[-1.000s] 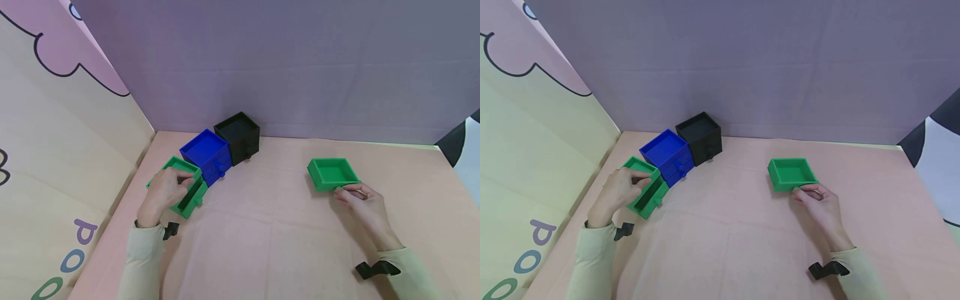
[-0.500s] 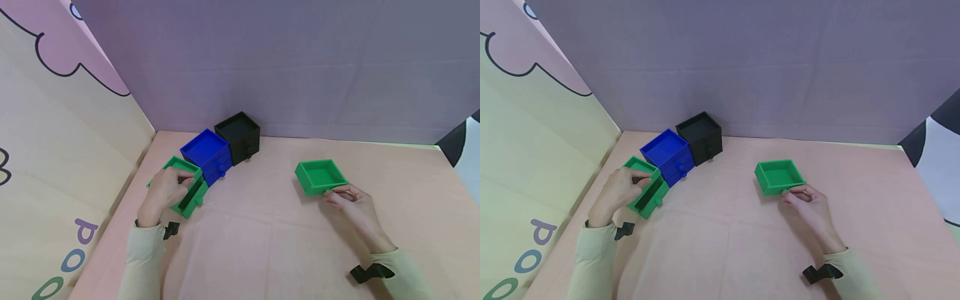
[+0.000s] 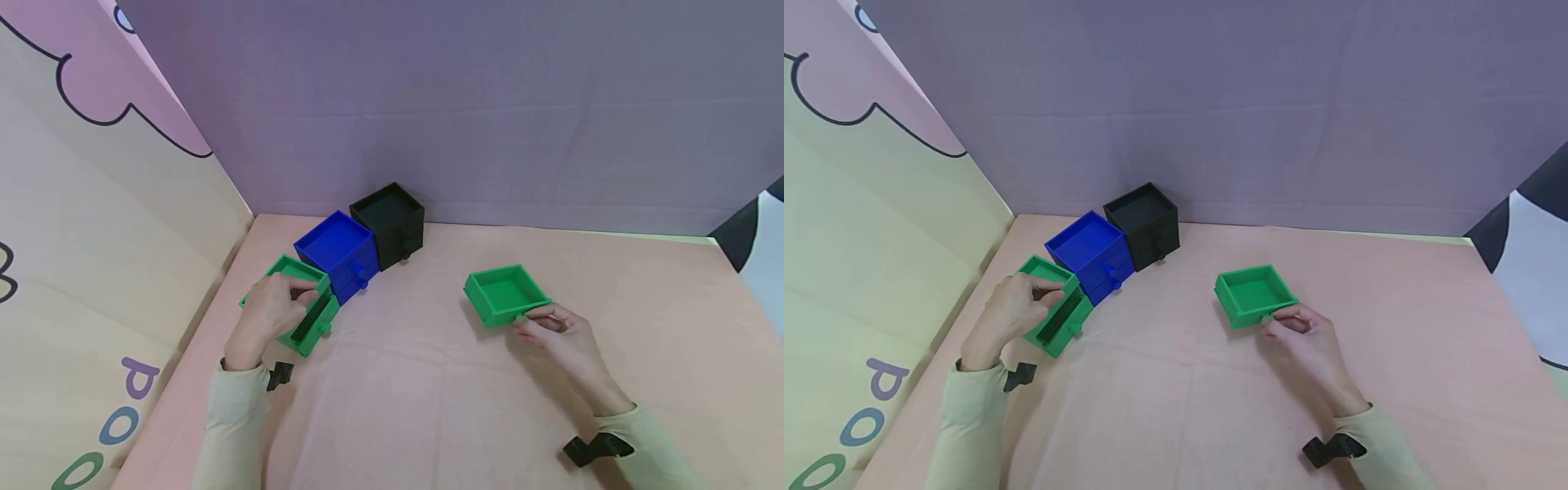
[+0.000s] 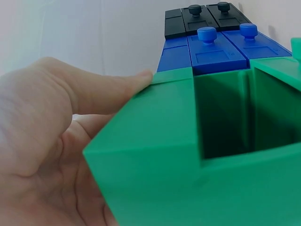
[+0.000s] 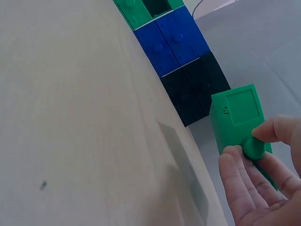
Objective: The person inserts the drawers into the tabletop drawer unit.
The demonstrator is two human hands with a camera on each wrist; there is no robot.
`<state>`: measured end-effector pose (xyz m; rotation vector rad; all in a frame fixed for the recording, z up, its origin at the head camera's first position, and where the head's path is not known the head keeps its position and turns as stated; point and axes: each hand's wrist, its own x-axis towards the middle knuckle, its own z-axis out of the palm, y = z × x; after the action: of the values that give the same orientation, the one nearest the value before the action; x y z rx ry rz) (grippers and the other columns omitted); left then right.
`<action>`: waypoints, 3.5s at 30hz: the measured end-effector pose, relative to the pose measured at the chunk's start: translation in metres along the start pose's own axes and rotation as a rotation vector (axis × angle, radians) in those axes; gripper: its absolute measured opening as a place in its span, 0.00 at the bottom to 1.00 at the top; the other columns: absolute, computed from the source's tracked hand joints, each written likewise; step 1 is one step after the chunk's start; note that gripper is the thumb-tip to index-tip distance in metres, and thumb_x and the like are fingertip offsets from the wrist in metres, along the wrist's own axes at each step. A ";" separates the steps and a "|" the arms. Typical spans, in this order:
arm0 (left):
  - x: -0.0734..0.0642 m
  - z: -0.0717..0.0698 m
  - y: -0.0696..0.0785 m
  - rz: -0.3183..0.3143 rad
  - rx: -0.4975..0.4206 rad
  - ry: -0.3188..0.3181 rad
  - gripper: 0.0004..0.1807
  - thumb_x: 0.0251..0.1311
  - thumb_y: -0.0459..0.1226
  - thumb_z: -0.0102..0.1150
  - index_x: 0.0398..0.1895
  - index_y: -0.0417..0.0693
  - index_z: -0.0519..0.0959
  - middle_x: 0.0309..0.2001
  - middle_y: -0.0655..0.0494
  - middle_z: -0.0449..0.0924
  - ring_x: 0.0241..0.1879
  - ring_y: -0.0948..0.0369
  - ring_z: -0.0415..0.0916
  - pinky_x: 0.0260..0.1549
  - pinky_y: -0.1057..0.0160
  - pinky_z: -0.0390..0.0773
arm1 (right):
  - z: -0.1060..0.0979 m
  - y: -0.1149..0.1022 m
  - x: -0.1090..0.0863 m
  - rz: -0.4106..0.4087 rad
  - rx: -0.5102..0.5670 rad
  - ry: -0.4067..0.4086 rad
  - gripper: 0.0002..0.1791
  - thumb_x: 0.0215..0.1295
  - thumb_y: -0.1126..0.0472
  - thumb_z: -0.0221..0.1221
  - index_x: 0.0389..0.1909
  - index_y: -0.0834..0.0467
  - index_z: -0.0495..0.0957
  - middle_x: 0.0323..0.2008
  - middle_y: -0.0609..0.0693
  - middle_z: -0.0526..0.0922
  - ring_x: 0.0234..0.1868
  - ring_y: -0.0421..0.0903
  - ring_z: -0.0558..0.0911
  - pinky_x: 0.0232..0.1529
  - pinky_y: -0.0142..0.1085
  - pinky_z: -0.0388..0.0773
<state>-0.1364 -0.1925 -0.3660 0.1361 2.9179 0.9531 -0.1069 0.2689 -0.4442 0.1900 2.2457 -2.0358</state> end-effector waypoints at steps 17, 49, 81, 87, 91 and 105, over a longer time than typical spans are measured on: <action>0.003 0.003 0.000 -0.007 0.007 -0.020 0.16 0.74 0.37 0.63 0.59 0.45 0.88 0.43 0.46 0.92 0.25 0.61 0.78 0.21 0.64 0.69 | 0.022 -0.002 -0.006 -0.022 0.007 -0.086 0.08 0.70 0.68 0.68 0.44 0.64 0.79 0.35 0.41 0.92 0.39 0.37 0.91 0.45 0.32 0.89; 0.005 0.003 0.002 -0.013 0.000 -0.013 0.16 0.73 0.37 0.63 0.59 0.45 0.88 0.27 0.50 0.89 0.11 0.64 0.61 0.15 0.68 0.58 | 0.065 -0.004 -0.010 -0.042 -0.057 -0.261 0.14 0.67 0.69 0.69 0.47 0.73 0.78 0.36 0.48 0.92 0.38 0.40 0.91 0.44 0.34 0.89; 0.006 0.004 0.002 -0.024 0.013 -0.018 0.16 0.75 0.37 0.62 0.60 0.46 0.88 0.20 0.53 0.82 0.12 0.63 0.62 0.16 0.67 0.60 | 0.112 -0.009 -0.014 -0.088 -0.057 -0.384 0.12 0.66 0.67 0.70 0.44 0.71 0.80 0.37 0.54 0.91 0.40 0.39 0.89 0.43 0.32 0.86; 0.005 0.004 0.001 -0.018 0.019 -0.010 0.16 0.74 0.38 0.62 0.60 0.46 0.88 0.22 0.54 0.83 0.12 0.63 0.62 0.15 0.66 0.60 | 0.124 -0.007 -0.013 -0.096 -0.067 -0.405 0.13 0.66 0.67 0.70 0.44 0.71 0.81 0.39 0.58 0.90 0.40 0.39 0.88 0.41 0.31 0.85; 0.005 0.004 0.002 -0.016 0.017 -0.006 0.16 0.74 0.38 0.62 0.60 0.46 0.88 0.21 0.54 0.82 0.11 0.63 0.61 0.15 0.67 0.59 | 0.131 -0.006 -0.012 -0.105 -0.076 -0.416 0.12 0.65 0.66 0.71 0.43 0.71 0.81 0.41 0.58 0.90 0.40 0.39 0.89 0.41 0.30 0.85; 0.005 0.004 0.000 0.006 0.024 -0.006 0.15 0.74 0.38 0.62 0.59 0.45 0.88 0.14 0.56 0.75 0.10 0.65 0.56 0.13 0.69 0.55 | 0.155 -0.008 -0.007 -0.123 -0.084 -0.434 0.10 0.65 0.66 0.71 0.42 0.69 0.83 0.39 0.57 0.91 0.39 0.38 0.88 0.40 0.29 0.84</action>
<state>-0.1408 -0.1898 -0.3694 0.1490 2.9264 0.9170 -0.1019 0.1137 -0.4503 -0.3705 2.0998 -1.8102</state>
